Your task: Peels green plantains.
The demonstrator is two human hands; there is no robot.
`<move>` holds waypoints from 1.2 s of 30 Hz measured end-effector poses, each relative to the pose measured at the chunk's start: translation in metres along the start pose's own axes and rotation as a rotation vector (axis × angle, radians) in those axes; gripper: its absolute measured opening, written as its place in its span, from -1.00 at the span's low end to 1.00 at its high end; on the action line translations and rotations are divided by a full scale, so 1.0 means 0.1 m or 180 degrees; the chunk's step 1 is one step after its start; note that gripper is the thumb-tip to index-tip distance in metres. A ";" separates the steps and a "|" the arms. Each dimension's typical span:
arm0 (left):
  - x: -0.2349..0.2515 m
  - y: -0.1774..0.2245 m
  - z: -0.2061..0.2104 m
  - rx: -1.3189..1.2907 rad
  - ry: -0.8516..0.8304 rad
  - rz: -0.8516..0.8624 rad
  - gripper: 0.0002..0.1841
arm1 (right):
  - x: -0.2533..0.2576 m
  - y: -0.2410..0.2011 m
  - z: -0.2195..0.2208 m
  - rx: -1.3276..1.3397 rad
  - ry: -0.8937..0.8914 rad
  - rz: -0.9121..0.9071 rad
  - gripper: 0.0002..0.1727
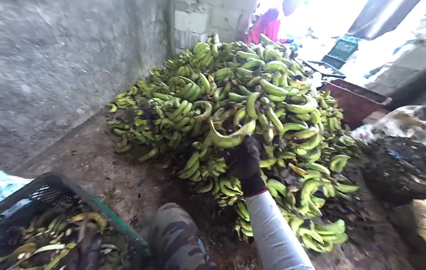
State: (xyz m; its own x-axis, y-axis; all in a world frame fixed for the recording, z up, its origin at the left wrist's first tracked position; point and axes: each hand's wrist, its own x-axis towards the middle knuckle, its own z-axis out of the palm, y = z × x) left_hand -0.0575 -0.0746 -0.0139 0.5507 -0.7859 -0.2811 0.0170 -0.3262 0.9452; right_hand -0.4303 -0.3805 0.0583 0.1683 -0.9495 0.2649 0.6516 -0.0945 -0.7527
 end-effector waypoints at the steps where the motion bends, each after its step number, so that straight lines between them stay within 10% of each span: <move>1: -0.09 0.10 0.08 0.0100 0.0064 0.0078 -0.36 | 0.02 0.20 0.30 0.0040 0.0120 0.0204 -0.55; 8: -0.62 0.75 0.46 -0.0026 0.0350 0.0259 -0.50 | -0.34 1.10 2.15 -0.1599 -0.1224 0.0859 -0.27; 13: -0.52 0.61 0.14 -0.1489 0.0248 0.1603 -0.39 | -0.69 1.60 2.69 -0.1522 -0.1895 0.0695 -0.28; 16: -0.46 0.75 0.01 -0.1767 0.0374 0.1319 -0.51 | -0.85 1.65 2.92 -0.1384 -0.1803 0.0905 -0.32; 21: -0.34 0.08 -0.21 -0.1216 -0.0061 -0.0653 -0.50 | -0.78 1.64 3.11 -0.0408 -0.1880 0.1414 -0.26; 25: -0.43 0.21 -0.43 -0.0525 0.0432 -0.0059 -0.54 | -0.61 1.85 3.08 0.0389 -0.1992 0.1765 -0.57; 36: -0.31 0.80 -0.89 0.2434 0.0376 0.0905 -0.32 | -0.87 2.14 3.01 0.0123 -0.2022 0.2381 -0.56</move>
State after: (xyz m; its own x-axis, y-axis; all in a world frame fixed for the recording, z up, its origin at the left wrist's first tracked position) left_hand 0.0011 -0.0302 0.0853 0.5331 -0.8460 0.0115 -0.6858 -0.4241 0.5914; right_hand -0.0826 -0.2277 0.0552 0.9067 -0.4216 0.0112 0.2366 0.4864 -0.8411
